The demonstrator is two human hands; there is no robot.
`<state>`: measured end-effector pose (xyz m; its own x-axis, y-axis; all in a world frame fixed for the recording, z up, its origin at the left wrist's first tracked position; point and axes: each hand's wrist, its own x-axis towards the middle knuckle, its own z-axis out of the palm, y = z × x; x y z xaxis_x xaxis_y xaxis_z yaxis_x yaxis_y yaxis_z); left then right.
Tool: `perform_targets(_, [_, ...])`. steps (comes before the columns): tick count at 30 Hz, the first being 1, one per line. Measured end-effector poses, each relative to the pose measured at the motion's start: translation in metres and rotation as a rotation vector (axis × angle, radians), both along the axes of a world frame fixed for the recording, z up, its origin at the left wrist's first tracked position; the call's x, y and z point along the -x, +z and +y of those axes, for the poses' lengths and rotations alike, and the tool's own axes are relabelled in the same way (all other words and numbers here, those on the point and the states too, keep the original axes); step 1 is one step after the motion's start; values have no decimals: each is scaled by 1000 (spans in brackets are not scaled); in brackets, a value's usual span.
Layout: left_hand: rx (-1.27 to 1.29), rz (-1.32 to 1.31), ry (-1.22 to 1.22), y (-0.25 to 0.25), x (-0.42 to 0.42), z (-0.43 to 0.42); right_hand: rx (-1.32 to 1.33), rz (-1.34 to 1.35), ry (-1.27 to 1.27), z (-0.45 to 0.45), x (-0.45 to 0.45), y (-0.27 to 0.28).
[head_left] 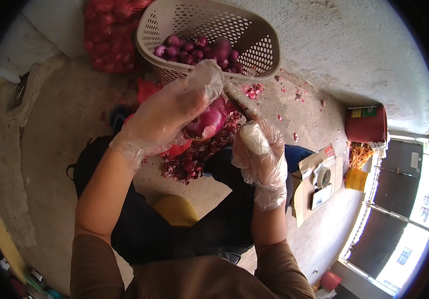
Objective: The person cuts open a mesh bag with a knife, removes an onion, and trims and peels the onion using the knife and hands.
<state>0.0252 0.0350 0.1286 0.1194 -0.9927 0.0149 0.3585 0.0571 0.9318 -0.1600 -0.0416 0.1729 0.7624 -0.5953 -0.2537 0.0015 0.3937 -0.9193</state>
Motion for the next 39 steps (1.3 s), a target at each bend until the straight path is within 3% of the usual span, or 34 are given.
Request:
perform_targets(6, [-157,242,3,-3,-5,8,83,-137,-7,-4,14,-17])
perform_targets(9, [-236,528,129,4,8,10,192,-128,40,-4,17,-21])
perform_targets(12, [-184,706,-59,-17,4,13,320,-67,94,-3,13,-22])
perform_targets(15, [-155,771,-30,-21,8,17,447,-31,134,-2,9,-23])
perform_targets(25, [-1,623,-85,0,19,4,849,-28,163,-9,-1,-28])
perform_targets(30, [49,403,35,-8,24,0,833,150,172,-4,4,-14])
perform_targets(36, [-11,285,58,-2,21,-1,946,170,137,-4,2,-8])
perform_targets(39, [54,402,89,-4,24,-3,891,202,121,-4,4,-9])
